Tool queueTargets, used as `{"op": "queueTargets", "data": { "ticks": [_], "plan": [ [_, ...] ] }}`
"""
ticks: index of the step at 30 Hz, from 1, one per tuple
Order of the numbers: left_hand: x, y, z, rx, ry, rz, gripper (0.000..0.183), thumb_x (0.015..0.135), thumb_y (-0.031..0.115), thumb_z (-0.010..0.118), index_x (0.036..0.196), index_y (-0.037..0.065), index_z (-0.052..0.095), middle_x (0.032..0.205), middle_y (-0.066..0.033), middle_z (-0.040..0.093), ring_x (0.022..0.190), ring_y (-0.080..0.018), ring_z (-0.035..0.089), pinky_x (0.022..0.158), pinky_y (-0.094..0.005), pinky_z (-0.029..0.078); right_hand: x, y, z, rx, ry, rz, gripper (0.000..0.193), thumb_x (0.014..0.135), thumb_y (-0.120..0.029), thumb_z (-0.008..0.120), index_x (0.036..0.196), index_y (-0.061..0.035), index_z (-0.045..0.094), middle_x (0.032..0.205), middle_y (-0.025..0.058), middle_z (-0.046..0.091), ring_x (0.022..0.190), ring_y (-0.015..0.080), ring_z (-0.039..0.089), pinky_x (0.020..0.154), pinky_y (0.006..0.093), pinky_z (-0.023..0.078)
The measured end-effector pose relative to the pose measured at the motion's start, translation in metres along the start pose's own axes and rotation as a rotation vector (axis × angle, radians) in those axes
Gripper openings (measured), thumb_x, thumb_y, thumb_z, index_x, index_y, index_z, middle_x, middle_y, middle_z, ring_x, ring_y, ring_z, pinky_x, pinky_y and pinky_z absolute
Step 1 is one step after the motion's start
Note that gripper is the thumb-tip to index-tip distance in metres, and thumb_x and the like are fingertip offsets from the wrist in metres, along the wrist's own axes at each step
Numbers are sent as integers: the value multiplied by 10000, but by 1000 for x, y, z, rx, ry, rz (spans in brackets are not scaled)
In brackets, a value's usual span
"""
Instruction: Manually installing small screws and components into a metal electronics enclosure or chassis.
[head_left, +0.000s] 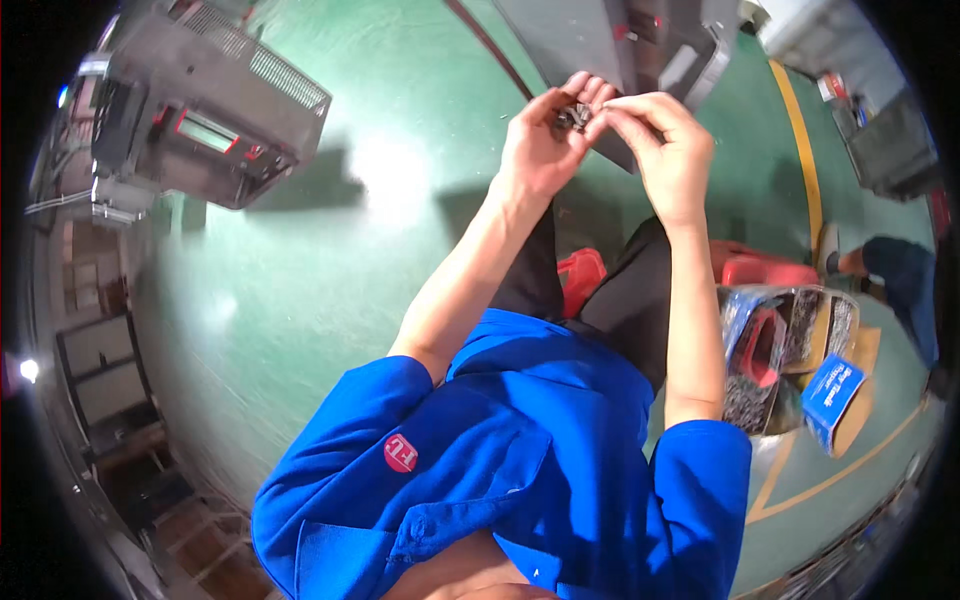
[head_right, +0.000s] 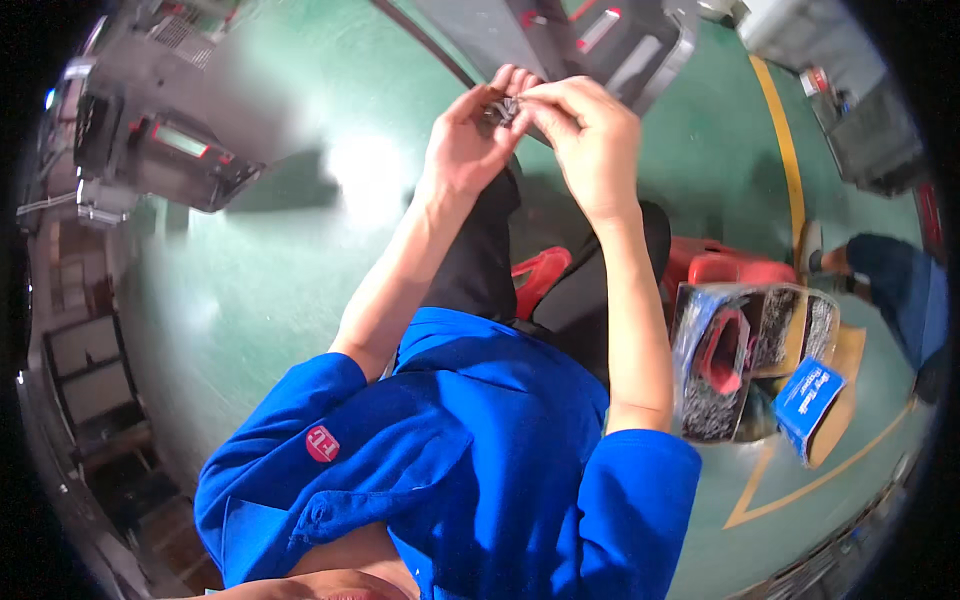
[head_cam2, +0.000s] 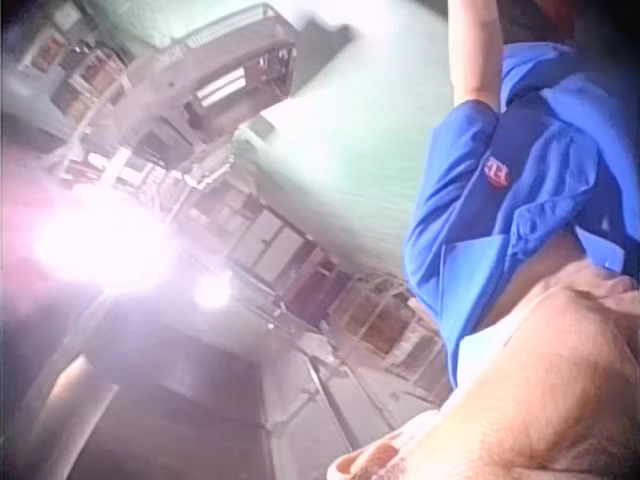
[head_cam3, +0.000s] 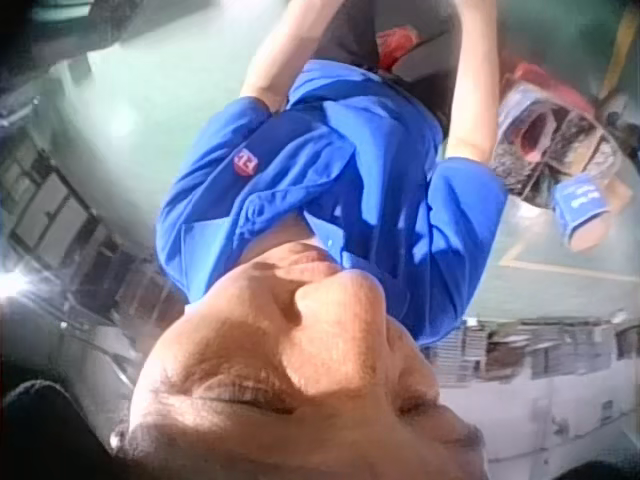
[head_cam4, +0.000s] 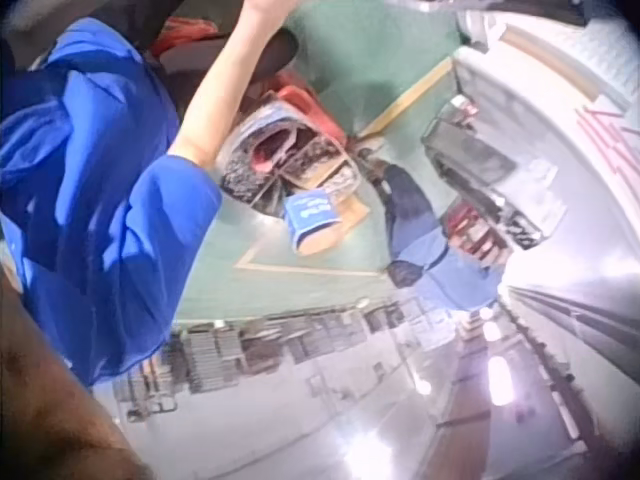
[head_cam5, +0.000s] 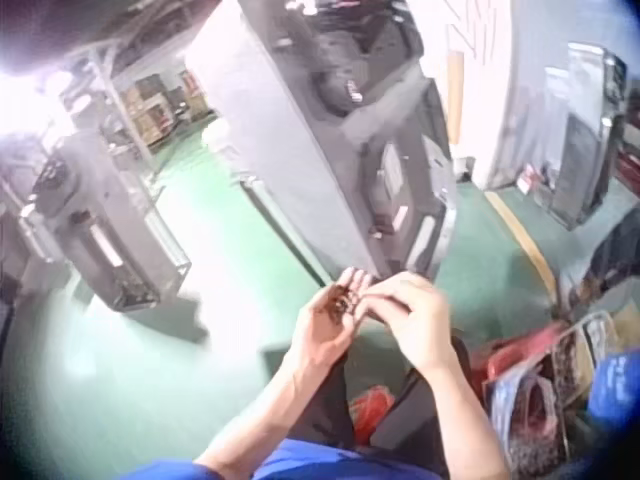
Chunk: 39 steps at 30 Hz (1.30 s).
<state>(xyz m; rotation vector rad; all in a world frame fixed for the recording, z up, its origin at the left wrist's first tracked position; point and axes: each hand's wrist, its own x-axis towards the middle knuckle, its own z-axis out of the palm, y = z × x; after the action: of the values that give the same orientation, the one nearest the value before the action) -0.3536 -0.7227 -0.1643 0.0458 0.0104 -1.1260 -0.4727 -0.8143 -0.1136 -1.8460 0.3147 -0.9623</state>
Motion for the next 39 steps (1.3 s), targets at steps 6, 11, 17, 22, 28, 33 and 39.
{"op": "queueTargets", "data": {
  "ticks": [6,11,17,22,28,33,39],
  "plan": [
    [-6,-6,6,22,49,-23,251,913,82,380,1092,-73,461,1145,-171,492,1156,-307,459,1076,-464,314,-72,74,-38,401,423,338,118,850,-82,633,919,13,637,787,48,643,685,99,582,667,229,472],
    [-11,-6,0,81,58,-6,258,919,81,382,1117,-63,466,1147,-164,510,1135,-301,489,1063,-456,343,-120,89,-9,690,351,596,122,869,-114,611,911,-3,583,811,58,624,708,116,592,691,254,483],
    [-17,-3,-2,84,62,-2,262,922,80,381,1131,-58,460,1147,-157,511,1132,-303,493,1055,-450,352,-137,111,2,810,275,589,181,855,-88,617,1007,1,573,857,80,626,758,117,590,704,262,482],
    [-17,3,-11,91,50,-3,270,931,88,392,1149,-61,448,1163,-160,507,1142,-302,487,1052,-458,351,-134,118,3,807,236,566,258,847,-83,621,1083,6,565,831,79,643,719,129,600,695,258,485],
    [-15,5,-17,99,36,9,278,936,99,391,1150,-67,459,1157,-163,523,1138,-300,495,1054,-450,354,-127,130,18,863,492,633,208,799,-49,662,983,39,621,806,97,659,692,132,617,712,255,499],
    [-14,11,-27,142,50,37,286,934,102,396,1155,-69,459,1152,-160,532,1129,-299,505,1050,-441,359,-118,149,39,823,676,571,114,773,-26,679,849,54,653,797,90,653,685,143,622,691,247,506],
    [-11,15,-37,104,73,55,275,930,96,402,1139,-68,471,1136,-157,542,1117,-300,513,1042,-441,366,-103,160,51,733,717,576,63,758,34,654,813,64,647,759,84,641,657,131,609,651,229,504]
  ]
}}
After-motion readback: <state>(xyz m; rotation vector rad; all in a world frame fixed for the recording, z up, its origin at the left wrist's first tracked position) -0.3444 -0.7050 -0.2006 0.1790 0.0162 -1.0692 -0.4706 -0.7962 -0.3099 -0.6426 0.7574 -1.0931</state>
